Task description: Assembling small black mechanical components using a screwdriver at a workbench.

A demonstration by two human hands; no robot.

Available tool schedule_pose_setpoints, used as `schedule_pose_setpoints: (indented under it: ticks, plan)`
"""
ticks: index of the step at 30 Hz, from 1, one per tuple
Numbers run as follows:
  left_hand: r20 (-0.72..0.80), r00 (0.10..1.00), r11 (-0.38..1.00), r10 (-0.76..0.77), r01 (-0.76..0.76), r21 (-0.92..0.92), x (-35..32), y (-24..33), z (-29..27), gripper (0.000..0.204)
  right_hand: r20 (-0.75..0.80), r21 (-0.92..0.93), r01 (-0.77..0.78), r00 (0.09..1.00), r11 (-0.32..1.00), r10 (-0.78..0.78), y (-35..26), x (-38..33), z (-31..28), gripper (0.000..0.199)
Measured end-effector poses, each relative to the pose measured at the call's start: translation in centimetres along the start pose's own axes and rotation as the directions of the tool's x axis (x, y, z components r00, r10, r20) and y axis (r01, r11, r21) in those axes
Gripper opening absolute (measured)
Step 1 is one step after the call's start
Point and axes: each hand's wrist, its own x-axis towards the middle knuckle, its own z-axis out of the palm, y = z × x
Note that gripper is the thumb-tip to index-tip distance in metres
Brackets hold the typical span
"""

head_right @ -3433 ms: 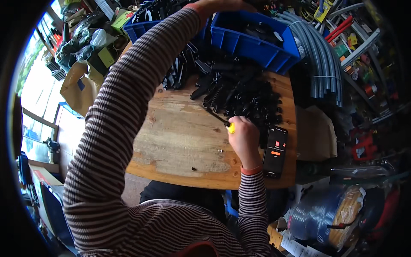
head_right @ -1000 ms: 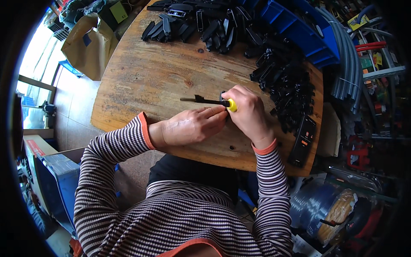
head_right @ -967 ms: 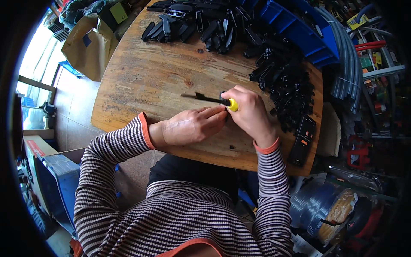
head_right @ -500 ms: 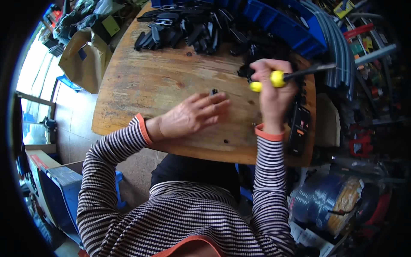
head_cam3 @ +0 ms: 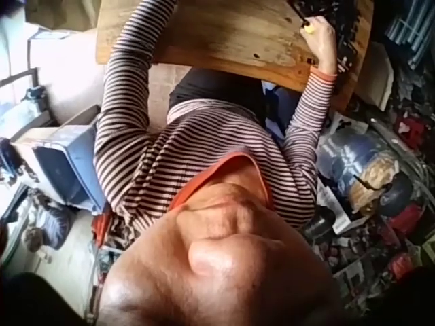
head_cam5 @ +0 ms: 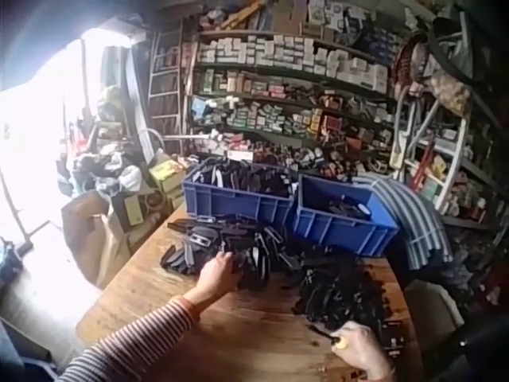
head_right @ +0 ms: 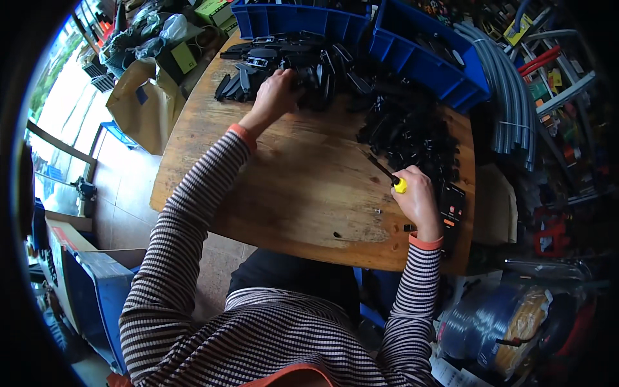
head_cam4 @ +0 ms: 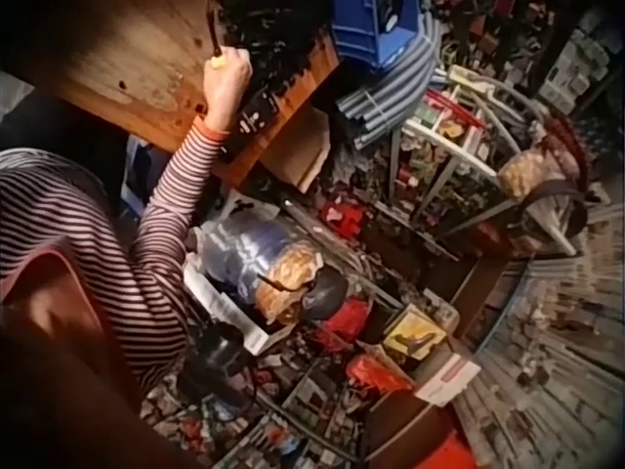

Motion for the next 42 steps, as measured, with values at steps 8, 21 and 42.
schedule_pose_setpoints:
  ticks: [8, 21, 42]
  plan:
    - [0.154, 0.795, 0.806, 0.587, -0.554, -0.209, -5.9, 4.6, -2.5, 0.025, -0.038, -0.092, 0.006, 0.999, 0.996, -0.009, -0.1, 1.1, 0.0, 0.021]
    - [0.224, 0.618, 0.657, 0.754, -0.692, -0.3, -11.3, 6.4, -5.1, 0.047, -0.214, 0.127, 0.167, 0.967, 0.978, -0.138, -4.3, 1.5, 1.4, 0.016]
    - [0.403, 0.652, 0.748, 0.642, -0.649, -0.142, -12.6, 5.9, -7.2, 0.038, -0.219, 0.228, 0.288, 0.946, 0.93, -0.239, -7.9, 3.6, 3.4, 0.016]
